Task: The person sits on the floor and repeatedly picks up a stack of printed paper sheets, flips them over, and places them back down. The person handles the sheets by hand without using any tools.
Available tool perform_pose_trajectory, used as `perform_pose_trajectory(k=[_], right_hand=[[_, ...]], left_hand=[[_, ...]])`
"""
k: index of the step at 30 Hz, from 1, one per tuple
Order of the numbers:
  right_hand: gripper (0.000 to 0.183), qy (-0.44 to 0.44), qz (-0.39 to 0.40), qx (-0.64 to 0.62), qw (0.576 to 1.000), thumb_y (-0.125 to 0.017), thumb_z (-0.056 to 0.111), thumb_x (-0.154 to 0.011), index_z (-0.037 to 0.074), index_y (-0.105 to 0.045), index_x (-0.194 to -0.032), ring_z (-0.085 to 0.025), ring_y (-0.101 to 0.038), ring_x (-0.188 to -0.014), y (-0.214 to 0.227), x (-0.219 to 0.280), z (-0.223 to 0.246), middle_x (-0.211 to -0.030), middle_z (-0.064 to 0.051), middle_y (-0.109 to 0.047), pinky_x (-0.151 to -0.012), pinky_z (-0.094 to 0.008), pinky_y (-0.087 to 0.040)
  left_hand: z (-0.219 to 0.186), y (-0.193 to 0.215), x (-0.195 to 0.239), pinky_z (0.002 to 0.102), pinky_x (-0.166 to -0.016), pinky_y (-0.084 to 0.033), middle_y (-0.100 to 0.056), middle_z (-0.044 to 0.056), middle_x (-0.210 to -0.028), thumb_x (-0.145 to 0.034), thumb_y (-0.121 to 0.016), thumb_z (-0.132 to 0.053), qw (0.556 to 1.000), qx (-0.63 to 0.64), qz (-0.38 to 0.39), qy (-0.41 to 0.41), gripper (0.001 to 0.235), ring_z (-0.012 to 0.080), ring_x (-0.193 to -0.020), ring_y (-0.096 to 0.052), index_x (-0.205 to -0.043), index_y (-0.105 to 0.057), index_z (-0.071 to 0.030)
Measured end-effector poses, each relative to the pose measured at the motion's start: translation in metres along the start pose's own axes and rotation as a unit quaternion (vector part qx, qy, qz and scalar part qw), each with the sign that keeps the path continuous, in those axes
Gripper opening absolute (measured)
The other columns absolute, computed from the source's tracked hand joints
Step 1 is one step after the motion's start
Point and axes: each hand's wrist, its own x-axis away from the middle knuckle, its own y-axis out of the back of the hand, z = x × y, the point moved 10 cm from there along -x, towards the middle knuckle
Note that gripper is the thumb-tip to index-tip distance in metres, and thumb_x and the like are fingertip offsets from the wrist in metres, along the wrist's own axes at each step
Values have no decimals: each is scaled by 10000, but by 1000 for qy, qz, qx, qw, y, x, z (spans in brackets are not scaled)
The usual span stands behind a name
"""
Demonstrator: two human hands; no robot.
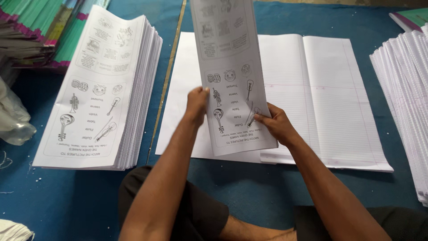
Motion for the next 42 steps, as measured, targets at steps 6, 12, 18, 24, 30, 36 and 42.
perform_pose_trajectory(k=[6, 12, 18, 24, 30, 36, 42], right_hand=[[331, 69, -7, -7, 998, -638, 169, -955, 63, -669, -1267, -203, -746, -924, 1, 6, 30, -1004, -126, -762, -831, -380, -645], [347, 67, -71, 5, 995, -666, 80, -886, 36, -627, -1228, -237, -752, -902, 10, 2, 53, -995, -154, -743, -823, -397, -660], [299, 74, -97, 8, 992, -684, 55, -885, 15, -554, -1151, -264, -750, -929, 20, -3, 82, -1035, -181, -704, -823, -387, -675], [235, 128, -112, 17, 985, -663, 66, -943, 26, -549, -1144, -240, -733, -955, 34, -11, 140, -1052, -164, -699, -854, -363, -656], [196, 230, -112, 9, 967, -602, 33, -1006, 12, -512, -1178, -211, -699, -1037, 35, -2, 188, -1133, -146, -668, -904, -343, -635], [220, 211, -124, -13, 969, -571, 50, -1010, 5, -480, -1205, -239, -679, -1076, 31, -3, 170, -1142, -157, -643, -932, -369, -610], [228, 166, -99, -19, 981, -544, 72, -1020, 5, -496, -1232, -258, -648, -1162, 21, 1, 131, -1190, -173, -649, -1029, -392, -550]], left_hand=[[-111, -4, -17, 405, -750, -660, -711, 228, -1030, -955, -569, -158, 996, 81, 30, -34, 324, 292, -854, -752, -1187, -583, 68], [-161, -19, 9, 377, -789, -643, -747, 187, -1009, -944, -586, -44, 973, 142, 24, -179, 233, 241, -867, -747, -1152, -648, 41], [-157, -30, 53, 327, -758, -618, -740, 153, -951, -974, -573, -59, 962, 124, 2, -243, 144, 188, -822, -730, -1075, -647, 11], [-166, -39, 93, 308, -713, -595, -727, 119, -881, -1012, -572, -89, 952, 106, 13, -288, 102, 161, -755, -695, -1012, -644, -16], [-188, -42, 113, 286, -725, -579, -720, 98, -889, -1024, -573, -123, 933, 124, 23, -338, 114, 128, -785, -685, -1020, -643, -34], [-185, -38, 116, 304, -763, -573, -701, 110, -917, -1044, -559, -204, 938, 63, 0, -342, 182, 149, -830, -671, -1031, -616, -31], [-139, -36, 122, 311, -800, -587, -683, 103, -934, -1065, -509, -306, 958, 17, 12, -286, 274, 159, -876, -681, -1056, -588, -43]])
